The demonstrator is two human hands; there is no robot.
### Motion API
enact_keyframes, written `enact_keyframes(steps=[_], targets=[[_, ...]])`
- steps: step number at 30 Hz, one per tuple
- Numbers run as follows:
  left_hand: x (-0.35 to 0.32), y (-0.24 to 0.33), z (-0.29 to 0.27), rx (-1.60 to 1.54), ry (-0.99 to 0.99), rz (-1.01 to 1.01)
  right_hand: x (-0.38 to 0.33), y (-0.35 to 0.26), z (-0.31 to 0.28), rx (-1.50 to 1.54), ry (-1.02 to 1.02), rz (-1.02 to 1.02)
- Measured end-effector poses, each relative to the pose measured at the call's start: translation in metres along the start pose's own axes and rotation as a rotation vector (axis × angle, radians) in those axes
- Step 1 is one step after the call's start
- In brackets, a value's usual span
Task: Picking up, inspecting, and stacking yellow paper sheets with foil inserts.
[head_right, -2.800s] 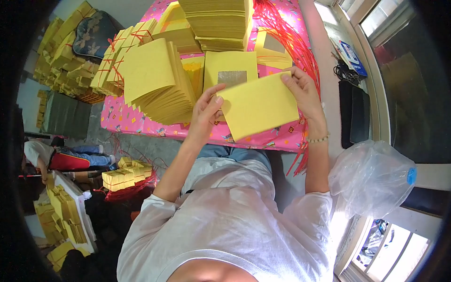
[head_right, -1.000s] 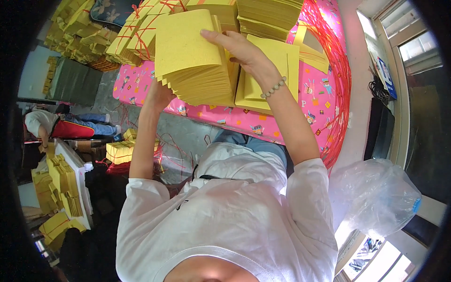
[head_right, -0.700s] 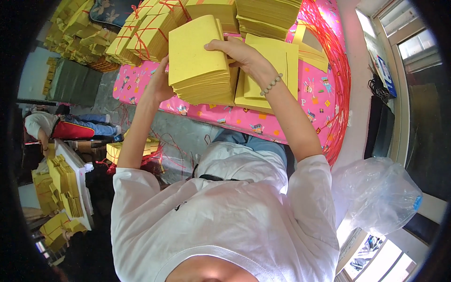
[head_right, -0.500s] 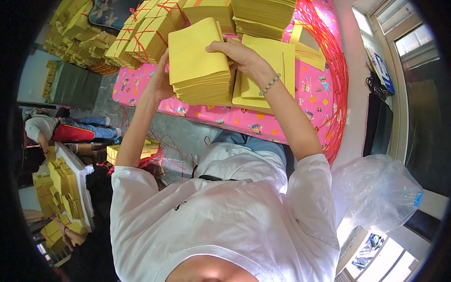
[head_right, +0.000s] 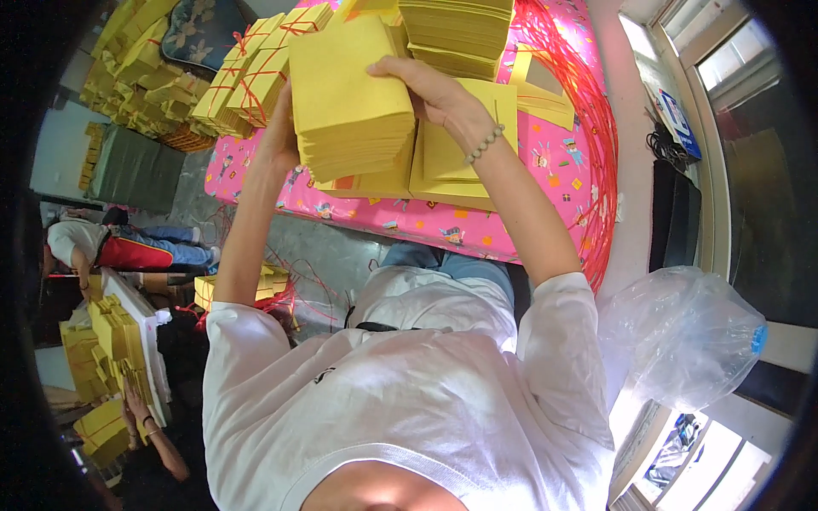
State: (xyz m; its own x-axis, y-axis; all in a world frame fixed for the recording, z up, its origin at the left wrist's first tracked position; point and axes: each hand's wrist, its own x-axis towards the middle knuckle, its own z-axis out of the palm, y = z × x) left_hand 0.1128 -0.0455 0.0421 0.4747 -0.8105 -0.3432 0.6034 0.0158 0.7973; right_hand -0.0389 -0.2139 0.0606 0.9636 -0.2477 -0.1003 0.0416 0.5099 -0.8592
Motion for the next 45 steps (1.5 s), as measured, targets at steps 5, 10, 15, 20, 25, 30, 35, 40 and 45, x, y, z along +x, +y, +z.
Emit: enact_keyframes(steps=[5, 10, 15, 20, 25, 30, 35, 40, 45], targets=[[-0.011, 0.020, 0.056, 0.038, -0.094, 0.085, -0.030, -0.052, 0.007, -0.034, 0.079, -0.034], [-0.002, 0.001, 0.095, -0.050, -0.219, 0.014, -0.057, -0.083, -0.012, -0.129, 0.156, -0.144], [0.016, -0.036, 0.113, -0.111, -0.250, -0.080, -0.086, -0.075, -0.032, -0.282, 0.319, -0.065], [0.030, -0.057, 0.106, -0.111, -0.260, -0.135, -0.088, -0.053, -0.062, -0.256, 0.386, -0.087], [0.033, -0.066, 0.104, -0.110, -0.285, -0.133, -0.092, -0.049, -0.063, -0.275, 0.397, -0.084], [0.041, -0.074, 0.099, -0.075, -0.269, -0.146, -0.093, -0.043, -0.070, -0.274, 0.399, -0.087], [0.054, -0.081, 0.088, -0.030, -0.278, -0.181, -0.092, -0.038, -0.067, -0.254, 0.363, -0.061], [0.054, -0.083, 0.089, -0.044, -0.262, -0.160, -0.092, -0.033, -0.076, -0.262, 0.333, -0.061], [0.051, -0.082, 0.091, -0.032, -0.251, -0.164, -0.092, -0.028, -0.079, -0.230, 0.345, -0.081]])
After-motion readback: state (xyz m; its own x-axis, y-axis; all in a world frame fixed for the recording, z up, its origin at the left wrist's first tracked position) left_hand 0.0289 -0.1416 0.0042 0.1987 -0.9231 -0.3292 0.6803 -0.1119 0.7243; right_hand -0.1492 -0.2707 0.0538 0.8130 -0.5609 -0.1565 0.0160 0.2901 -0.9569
